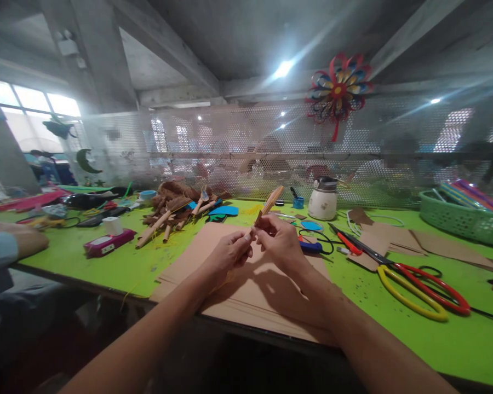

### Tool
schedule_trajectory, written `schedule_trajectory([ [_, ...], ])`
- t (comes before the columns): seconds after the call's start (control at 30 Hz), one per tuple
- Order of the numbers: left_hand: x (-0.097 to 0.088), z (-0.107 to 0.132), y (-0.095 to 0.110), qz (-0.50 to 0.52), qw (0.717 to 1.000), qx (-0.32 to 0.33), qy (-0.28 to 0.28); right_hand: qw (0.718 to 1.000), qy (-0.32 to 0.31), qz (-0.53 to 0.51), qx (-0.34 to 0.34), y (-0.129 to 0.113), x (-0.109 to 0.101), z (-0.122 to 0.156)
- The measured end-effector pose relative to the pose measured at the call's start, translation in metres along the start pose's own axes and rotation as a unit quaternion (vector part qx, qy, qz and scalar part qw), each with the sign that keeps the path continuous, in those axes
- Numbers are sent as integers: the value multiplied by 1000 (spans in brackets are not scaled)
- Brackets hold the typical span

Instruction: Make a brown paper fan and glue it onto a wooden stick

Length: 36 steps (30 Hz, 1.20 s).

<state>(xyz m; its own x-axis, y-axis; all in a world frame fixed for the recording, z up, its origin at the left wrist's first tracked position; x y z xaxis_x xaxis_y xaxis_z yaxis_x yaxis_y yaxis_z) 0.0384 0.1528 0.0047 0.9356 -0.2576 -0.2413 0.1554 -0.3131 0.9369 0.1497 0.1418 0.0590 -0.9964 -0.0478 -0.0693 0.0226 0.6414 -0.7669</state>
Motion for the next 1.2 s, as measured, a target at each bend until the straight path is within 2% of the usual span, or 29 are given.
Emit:
schedule_trajectory([
  [0.9, -2, 0, 1, -1, 999, -30, 13, 999, 32, 29, -26, -4, -2, 3],
  [1.2, 0, 1, 2, -7, 1000, -12, 5, 997, 42, 52, -29, -4, -2, 4],
])
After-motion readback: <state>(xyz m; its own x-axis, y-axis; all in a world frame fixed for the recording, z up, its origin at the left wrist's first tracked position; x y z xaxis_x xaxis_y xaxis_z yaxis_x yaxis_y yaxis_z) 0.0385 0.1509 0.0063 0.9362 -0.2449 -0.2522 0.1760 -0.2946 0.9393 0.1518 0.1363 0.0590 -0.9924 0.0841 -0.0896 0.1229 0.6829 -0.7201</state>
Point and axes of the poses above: each hand's wrist, its own z-axis away from the middle knuckle, its own x-axis out of the palm, y = z × x, the point moved 9 cm from there along -z, towards the middle knuckle, and after that the axes turned 9 degrees about -z, right-handed, at the moved point
